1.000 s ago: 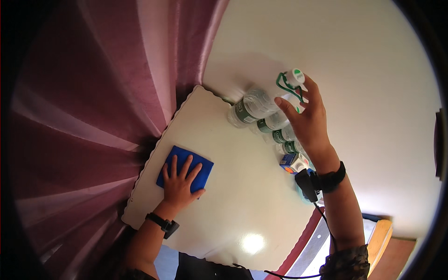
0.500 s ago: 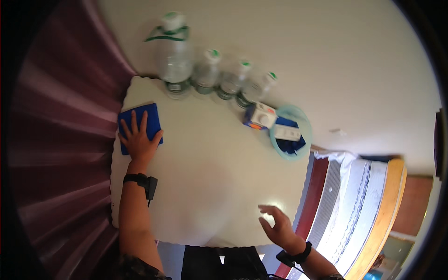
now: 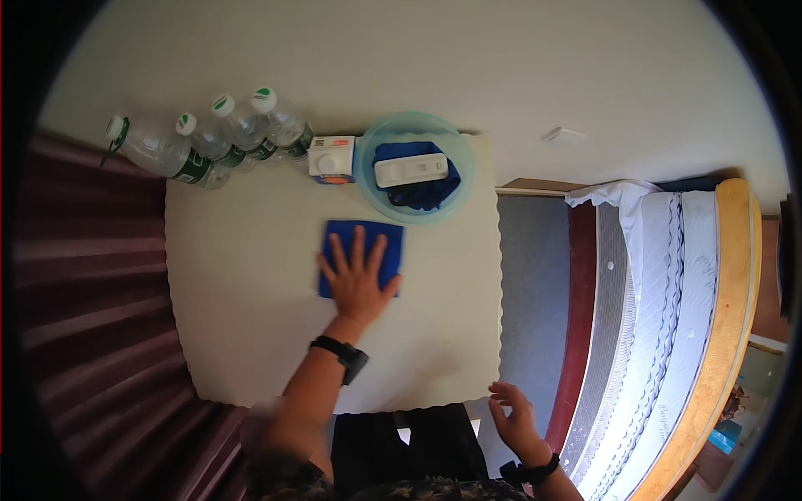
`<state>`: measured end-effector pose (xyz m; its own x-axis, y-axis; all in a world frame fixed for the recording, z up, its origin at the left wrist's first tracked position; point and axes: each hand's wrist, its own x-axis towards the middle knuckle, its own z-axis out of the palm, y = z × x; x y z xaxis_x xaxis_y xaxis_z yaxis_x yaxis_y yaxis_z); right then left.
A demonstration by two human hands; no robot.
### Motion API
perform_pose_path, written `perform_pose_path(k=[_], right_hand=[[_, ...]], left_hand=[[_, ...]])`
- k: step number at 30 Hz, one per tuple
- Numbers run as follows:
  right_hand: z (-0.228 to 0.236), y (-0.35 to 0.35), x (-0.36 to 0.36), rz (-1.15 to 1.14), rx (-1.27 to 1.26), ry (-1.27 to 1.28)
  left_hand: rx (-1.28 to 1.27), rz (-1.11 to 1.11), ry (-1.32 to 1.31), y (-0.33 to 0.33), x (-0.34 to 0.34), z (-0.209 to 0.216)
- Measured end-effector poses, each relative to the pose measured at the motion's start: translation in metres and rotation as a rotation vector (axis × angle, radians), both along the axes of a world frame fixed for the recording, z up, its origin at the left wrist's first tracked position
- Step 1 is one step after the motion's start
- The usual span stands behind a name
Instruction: Clean the wall and window frame using a blue cloth.
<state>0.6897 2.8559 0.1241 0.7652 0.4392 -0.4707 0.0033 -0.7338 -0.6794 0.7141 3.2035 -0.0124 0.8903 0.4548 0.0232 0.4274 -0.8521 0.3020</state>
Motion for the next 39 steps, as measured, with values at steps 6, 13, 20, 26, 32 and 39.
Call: perform_pose_path(k=[6,13,20,26,32,39], right_hand=[[0.003,-0.042,0.02,-0.132,-0.035,-0.095],[0.008,-0.035,0.021,-0.05,-0.068,-0.033],[0.003,0.003,0.016,0.022,-0.149,-0.028],[0.001,0.073,-0.006,0.176,-0.141,0.005],[-0.001,0.13,-0.033,0.312,-0.118,0.052],[-0.014,0.146,-0.04,0.308,-0.128,0.047]], left_hand=[[-0.137,-0.203,-0.038,-0.134,0.048,-0.006],[-0.252,-0.433,-0.113,-0.189,0.049,-0.014],[-0.166,-0.093,-0.128,-0.043,-0.022,-0.014],[0.02,0.288,-0.058,0.12,-0.123,-0.006],[0.139,0.577,0.025,0.226,-0.231,-0.009],[0.161,0.711,0.069,0.223,-0.322,-0.028]])
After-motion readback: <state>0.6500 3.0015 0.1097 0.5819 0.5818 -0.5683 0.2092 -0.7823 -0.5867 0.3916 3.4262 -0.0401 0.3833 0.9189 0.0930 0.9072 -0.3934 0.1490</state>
